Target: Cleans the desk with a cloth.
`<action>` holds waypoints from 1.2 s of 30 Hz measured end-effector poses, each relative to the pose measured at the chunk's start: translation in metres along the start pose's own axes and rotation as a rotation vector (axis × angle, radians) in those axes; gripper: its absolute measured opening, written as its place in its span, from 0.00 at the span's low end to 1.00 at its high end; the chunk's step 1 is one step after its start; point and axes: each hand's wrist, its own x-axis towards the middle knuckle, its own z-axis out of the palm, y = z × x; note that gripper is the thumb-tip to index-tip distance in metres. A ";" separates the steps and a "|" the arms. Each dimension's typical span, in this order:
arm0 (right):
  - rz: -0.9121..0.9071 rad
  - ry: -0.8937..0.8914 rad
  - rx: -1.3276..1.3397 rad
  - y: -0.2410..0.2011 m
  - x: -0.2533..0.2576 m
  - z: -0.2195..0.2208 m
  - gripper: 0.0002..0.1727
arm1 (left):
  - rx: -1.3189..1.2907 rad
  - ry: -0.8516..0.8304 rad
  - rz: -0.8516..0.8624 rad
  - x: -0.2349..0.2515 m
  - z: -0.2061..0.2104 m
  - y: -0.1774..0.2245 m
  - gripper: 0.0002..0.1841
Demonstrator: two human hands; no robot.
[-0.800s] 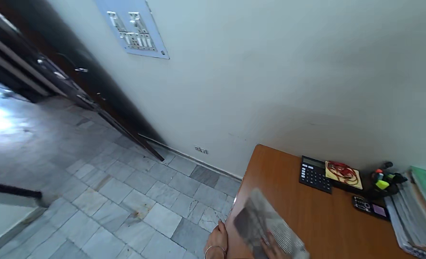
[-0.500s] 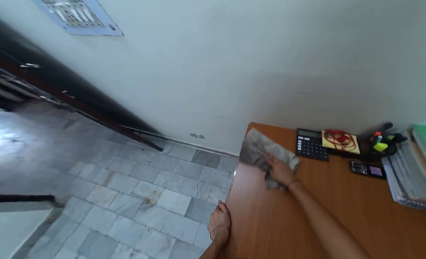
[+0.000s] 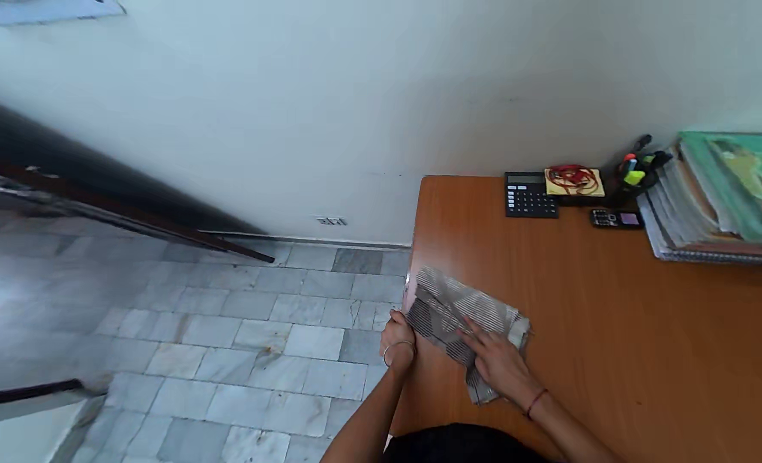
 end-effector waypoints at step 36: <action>0.711 0.455 0.096 0.125 -0.262 0.022 0.29 | -0.247 0.028 0.188 0.008 0.008 -0.021 0.41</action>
